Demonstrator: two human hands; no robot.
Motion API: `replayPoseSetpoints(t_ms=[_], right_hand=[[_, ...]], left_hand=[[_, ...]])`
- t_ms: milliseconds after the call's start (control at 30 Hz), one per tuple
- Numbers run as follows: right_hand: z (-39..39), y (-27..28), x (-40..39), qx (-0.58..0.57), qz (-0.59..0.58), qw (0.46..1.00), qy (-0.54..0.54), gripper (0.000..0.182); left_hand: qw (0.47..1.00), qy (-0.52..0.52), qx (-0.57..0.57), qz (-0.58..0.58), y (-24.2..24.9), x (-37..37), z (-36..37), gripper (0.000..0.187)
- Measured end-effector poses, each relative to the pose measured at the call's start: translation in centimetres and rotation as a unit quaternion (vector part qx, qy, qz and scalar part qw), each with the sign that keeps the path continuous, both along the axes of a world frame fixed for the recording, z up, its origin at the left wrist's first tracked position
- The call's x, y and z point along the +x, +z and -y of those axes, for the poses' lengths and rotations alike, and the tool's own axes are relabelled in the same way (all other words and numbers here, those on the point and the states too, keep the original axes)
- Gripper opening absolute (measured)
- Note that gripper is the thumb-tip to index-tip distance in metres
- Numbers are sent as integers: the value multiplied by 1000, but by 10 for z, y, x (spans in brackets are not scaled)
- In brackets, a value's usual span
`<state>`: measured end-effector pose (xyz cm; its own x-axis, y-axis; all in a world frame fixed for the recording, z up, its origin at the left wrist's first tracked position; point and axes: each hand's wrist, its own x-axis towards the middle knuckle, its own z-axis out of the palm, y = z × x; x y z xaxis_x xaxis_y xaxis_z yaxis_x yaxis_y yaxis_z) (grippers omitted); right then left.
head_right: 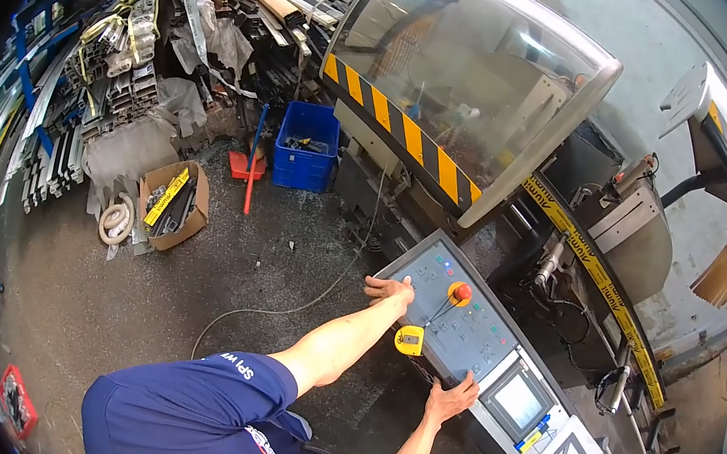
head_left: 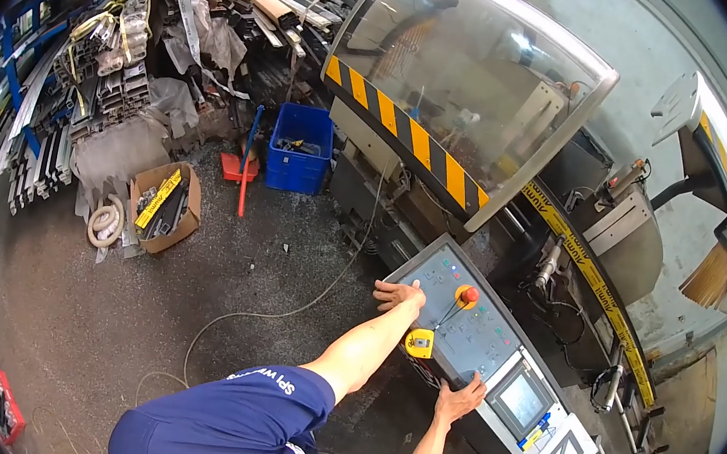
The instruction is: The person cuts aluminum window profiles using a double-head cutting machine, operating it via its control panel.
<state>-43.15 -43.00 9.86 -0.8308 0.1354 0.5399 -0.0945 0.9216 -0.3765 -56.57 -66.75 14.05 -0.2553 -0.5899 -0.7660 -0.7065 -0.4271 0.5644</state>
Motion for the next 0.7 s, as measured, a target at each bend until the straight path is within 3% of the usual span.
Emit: replayPoseSetpoints(t_ms=[700], right_hand=[[-3,-7,6,17,-15,999,26,75]], left_hand=[[1000,8,14,17,2,-1,6,108]])
